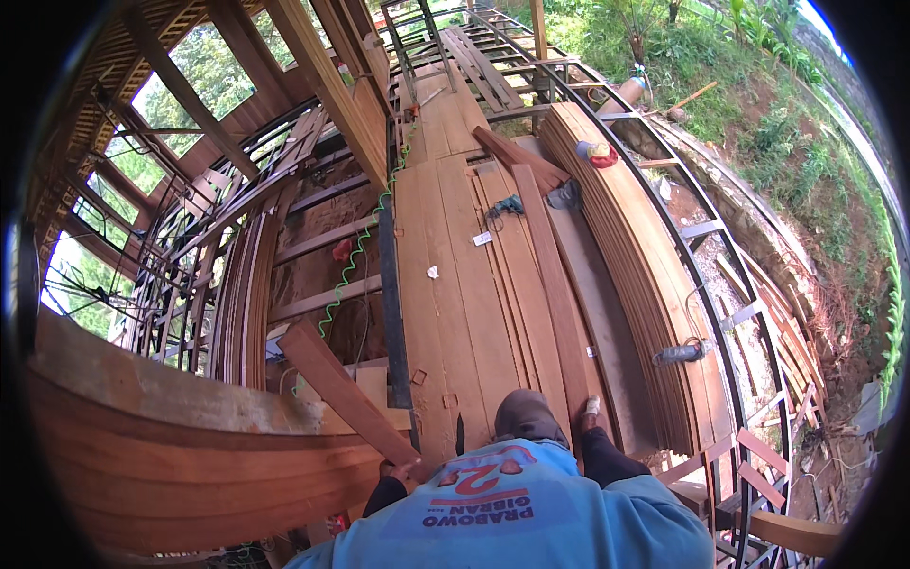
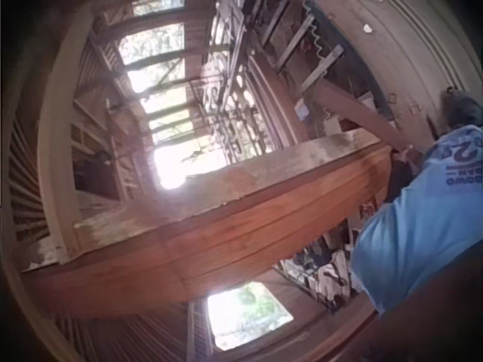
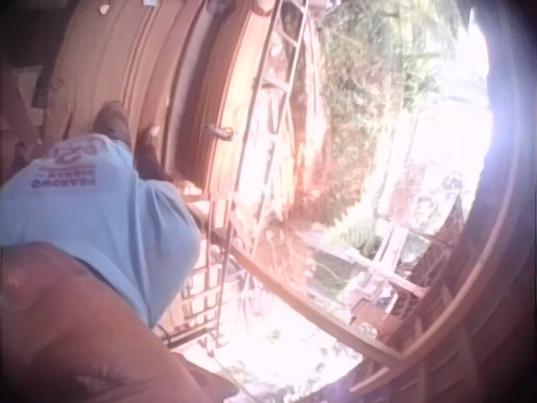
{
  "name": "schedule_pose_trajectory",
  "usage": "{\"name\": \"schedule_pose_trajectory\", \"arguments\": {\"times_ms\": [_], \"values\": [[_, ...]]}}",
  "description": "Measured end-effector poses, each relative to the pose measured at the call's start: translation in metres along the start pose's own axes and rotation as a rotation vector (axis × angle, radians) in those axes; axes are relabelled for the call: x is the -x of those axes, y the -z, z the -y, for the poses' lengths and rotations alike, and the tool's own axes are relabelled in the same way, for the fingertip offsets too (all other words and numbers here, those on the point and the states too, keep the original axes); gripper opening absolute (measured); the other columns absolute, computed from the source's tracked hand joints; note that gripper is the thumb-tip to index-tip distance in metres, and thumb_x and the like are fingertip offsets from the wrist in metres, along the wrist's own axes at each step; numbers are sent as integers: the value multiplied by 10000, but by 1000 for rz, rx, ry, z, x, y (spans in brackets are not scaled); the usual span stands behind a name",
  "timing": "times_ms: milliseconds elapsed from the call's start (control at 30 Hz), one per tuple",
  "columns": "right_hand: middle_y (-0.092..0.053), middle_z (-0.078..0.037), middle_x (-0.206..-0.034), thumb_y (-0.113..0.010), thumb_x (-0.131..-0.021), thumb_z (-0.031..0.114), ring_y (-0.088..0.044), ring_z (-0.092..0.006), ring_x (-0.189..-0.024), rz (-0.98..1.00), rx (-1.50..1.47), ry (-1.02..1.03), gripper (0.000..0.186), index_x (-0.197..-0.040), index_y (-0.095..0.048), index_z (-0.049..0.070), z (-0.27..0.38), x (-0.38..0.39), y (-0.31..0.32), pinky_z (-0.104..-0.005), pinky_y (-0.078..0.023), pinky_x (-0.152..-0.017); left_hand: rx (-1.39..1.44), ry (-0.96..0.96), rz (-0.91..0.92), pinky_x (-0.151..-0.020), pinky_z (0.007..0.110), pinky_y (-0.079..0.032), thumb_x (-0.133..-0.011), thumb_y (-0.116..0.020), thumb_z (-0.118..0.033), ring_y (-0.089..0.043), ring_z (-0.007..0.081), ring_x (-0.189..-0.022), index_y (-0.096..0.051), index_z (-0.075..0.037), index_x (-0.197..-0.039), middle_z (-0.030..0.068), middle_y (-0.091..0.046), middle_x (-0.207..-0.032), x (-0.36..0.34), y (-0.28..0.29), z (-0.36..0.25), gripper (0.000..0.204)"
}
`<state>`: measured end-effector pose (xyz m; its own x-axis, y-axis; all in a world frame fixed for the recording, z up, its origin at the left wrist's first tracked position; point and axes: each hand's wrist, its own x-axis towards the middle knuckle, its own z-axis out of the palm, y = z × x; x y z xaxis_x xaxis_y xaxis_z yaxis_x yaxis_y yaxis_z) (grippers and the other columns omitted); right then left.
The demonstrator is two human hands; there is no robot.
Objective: The person installs wooden planks onto a curved ceiling structure using a pneumatic nail gun. They position each plank, secure it with nails, and occasionally retrieve additional planks from a nearby pile.
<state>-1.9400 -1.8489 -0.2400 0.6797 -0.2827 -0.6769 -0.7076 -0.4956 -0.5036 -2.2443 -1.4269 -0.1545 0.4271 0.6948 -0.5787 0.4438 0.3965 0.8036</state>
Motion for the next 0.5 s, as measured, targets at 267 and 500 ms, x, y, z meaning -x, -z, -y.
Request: {"name": "schedule_pose_trajectory", "arguments": {"times_ms": [267, 500], "values": [[-631, -235, -1028, -320, -859, 725, -604, -339, -999, -30, 4, -64, 829, -1180, -581, 7, 138, -64, -34, -422, -460, -811, -643, -47, -230, -795, 385, -521, -532, -875, -192, -664, 282, -850, -642, 56, -1012, 160, -680, -956, -132, -94, -219, 588], [-638, -259, -974, -295, -843, 771, -613, -367, -973, -1, -62, 74, 890, -1160, -589, -7, 369, -107, -61, -426, -458, -799, -260, -376, -327, -760, 359, -508, -549, -874, -199, -647, 237, -811, -641, 67, -935, 142, -677, -899, -262, -135, -329, 524]]}}
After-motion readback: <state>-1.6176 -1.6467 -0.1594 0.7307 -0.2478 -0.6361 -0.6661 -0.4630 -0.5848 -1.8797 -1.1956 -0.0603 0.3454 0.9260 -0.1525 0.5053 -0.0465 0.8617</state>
